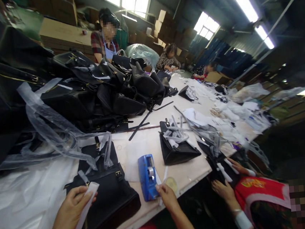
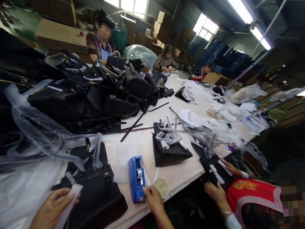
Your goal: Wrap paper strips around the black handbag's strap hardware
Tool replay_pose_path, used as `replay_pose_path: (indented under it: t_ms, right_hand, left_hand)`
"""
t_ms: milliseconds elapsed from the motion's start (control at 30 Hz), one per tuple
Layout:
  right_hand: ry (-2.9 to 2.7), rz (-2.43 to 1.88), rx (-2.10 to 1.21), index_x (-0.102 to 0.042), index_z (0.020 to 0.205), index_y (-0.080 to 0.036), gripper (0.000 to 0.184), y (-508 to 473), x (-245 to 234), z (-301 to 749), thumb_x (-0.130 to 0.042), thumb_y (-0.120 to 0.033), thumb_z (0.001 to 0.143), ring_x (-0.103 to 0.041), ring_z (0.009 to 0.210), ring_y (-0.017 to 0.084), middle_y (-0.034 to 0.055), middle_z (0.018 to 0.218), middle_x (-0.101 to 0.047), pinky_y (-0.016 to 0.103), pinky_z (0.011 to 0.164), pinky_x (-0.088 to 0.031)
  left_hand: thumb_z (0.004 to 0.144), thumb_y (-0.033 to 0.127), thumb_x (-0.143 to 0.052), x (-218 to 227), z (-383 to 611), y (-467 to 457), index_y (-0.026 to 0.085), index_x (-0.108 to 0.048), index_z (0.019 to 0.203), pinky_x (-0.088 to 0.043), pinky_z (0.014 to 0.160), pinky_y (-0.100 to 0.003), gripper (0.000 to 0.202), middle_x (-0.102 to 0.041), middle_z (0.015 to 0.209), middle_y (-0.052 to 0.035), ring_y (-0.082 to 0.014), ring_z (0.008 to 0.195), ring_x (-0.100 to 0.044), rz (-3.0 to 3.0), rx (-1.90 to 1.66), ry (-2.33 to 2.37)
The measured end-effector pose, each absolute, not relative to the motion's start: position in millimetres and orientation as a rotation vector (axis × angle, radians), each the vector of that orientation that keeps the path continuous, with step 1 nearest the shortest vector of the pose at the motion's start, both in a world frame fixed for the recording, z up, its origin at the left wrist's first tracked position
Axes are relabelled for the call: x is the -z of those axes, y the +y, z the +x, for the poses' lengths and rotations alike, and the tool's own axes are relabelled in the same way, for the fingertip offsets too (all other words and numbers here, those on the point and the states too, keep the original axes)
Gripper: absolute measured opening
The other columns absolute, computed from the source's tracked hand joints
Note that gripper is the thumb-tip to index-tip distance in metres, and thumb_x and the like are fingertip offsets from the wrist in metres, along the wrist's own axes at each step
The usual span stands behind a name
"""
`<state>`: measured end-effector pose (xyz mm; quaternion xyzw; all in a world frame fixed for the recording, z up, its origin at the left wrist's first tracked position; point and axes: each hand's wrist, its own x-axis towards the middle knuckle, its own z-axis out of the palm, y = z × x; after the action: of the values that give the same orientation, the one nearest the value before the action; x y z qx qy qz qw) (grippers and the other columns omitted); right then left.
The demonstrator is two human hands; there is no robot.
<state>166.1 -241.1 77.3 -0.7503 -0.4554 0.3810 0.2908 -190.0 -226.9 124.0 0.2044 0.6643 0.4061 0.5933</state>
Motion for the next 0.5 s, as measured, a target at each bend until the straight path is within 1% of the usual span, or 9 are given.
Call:
replay_pose_path:
  t_ms: [100,267,367,433,500]
  right_hand:
    - [-1.174,-1.974,-1.027,-0.061,0.061,-0.017,0.039,-241,-76,161,-0.061,-0.054,0.071,-0.053,0.057,0.017,0.0002,0.056,-0.058,0.026,0.057,-0.039]
    - [-1.162,-1.94,-0.981,-0.061,0.066,-0.017,0.034,-259,-93,157,-0.06,-0.05,0.076,-0.052,0.065,0.016,-0.0005,0.063,-0.057,0.025,0.063,-0.039]
    - [-1.058,-1.911,-1.08,-0.059,0.068,-0.017,0.036,-277,-97,155,-0.06,-0.052,0.076,-0.045,0.056,0.012,-0.0032,0.059,-0.051,0.022,0.053,-0.034]
    - [-0.909,-1.91,-1.228,-0.056,0.068,-0.017,0.041,-287,-92,155,-0.062,-0.057,0.072,-0.039,0.048,0.009,-0.005,0.054,-0.046,0.02,0.047,-0.031]
    - [-0.792,-1.937,-1.343,-0.054,0.067,-0.017,0.046,-293,-84,156,-0.063,-0.063,0.067,-0.036,0.043,0.008,-0.006,0.05,-0.043,0.02,0.043,-0.031]
  left_hand:
    - [0.064,0.042,-0.077,-121,-191,-229,0.021,-0.052,0.1,-0.054,0.063,-0.023,0.048,-0.075,0.076,-0.0016,-0.0201,0.074,-0.071,0.495,-0.955,1.545]
    - [0.067,0.041,-0.075,-121,-195,-231,0.022,-0.052,0.101,-0.053,0.066,-0.019,0.046,-0.075,0.078,-0.0014,-0.0166,0.075,-0.071,0.462,-0.972,1.531]
    - [0.068,0.039,-0.075,-121,-198,-230,0.022,-0.051,0.102,-0.053,0.067,-0.019,0.045,-0.076,0.078,-0.0019,-0.0164,0.075,-0.071,0.412,-0.988,1.533]
    - [0.068,0.037,-0.075,-119,-199,-229,0.023,-0.051,0.102,-0.054,0.066,-0.02,0.044,-0.076,0.079,-0.0024,-0.017,0.075,-0.071,0.391,-0.98,1.537]
    - [0.069,0.037,-0.075,-116,-200,-229,0.022,-0.051,0.102,-0.054,0.065,-0.02,0.043,-0.076,0.08,-0.0029,-0.0173,0.075,-0.071,0.383,-0.977,1.536]
